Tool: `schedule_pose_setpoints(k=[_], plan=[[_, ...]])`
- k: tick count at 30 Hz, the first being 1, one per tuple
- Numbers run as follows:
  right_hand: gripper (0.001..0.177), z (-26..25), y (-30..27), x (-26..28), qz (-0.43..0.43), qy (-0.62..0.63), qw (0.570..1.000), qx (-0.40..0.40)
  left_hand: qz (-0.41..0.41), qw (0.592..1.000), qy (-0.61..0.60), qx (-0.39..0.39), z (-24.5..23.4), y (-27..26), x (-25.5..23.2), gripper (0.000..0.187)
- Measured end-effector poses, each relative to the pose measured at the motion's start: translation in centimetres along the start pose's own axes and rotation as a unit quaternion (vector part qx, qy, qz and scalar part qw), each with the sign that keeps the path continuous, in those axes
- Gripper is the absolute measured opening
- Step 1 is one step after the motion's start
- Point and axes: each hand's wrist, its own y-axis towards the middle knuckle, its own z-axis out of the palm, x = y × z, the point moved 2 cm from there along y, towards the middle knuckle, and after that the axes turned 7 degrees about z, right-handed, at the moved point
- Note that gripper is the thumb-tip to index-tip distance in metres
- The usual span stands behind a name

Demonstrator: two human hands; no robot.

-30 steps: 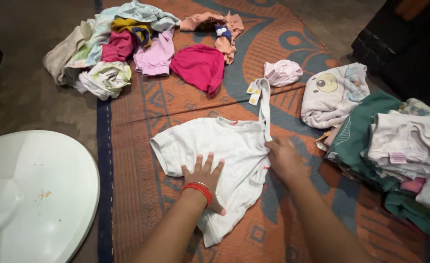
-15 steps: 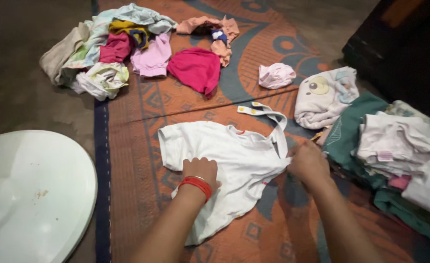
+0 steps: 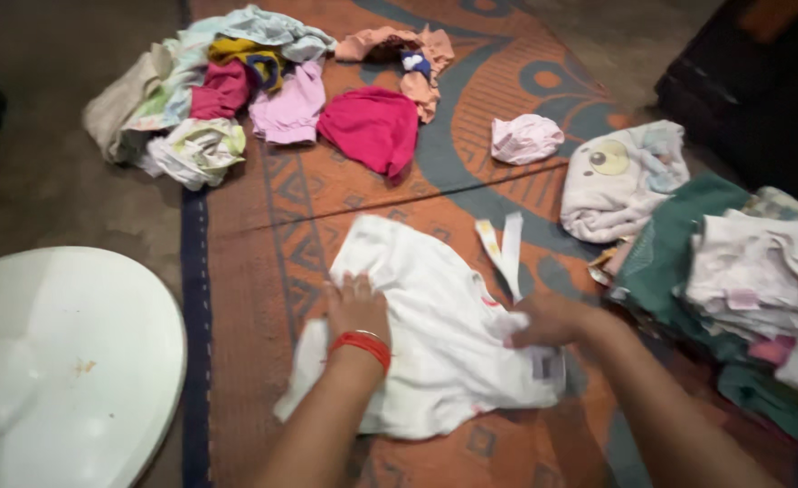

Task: The person folds several items of clothing by hand, including a white infant bodysuit, a pink shirt, and white infant pants, placing each folded item onto a stack.

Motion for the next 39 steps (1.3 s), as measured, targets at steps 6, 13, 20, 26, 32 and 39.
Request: schedule_pose_setpoints(k=[6, 13, 20, 26, 32, 39], plan=[[0.057, 2.3, -7.1, -3.5, 0.164, 0.1, 0.85, -0.49, 0.043, 0.991, -0.122, 0.04, -4.2, -1.2, -0.4, 0.034], [0.051, 6.8, -5.8, -5.6, 0.037, 0.356, 0.911, -0.204, 0.099, 0.962, -0.13, 0.22, -6.6, -3.3, -0.9, 0.063], [0.058, 7.4, -5.5, -2.0, 0.172, 0.174, 0.912, -0.329, 0.049, 0.987, -0.081, 0.132, -2.8, -2.9, -0.1, 0.05], [0.05, 6.0, -6.4, -6.8, 0.127, 0.268, 0.953, -0.068, -0.014, 0.982, -0.151, 0.117, -2.1, -0.9, 1.0, 0.025], [0.046, 3.6, -6.4, -1.6, 0.184, 0.293, 0.855, -0.386, 0.013, 0.983, -0.179, 0.032, -3.1, -1.8, 1.1, 0.038], [0.052, 7.1, -1.8, 2.1, 0.237, 0.416, 0.862, -0.164, 0.014, 0.967, -0.145, 0.21, -3.2, -2.2, 0.9, 0.086]])
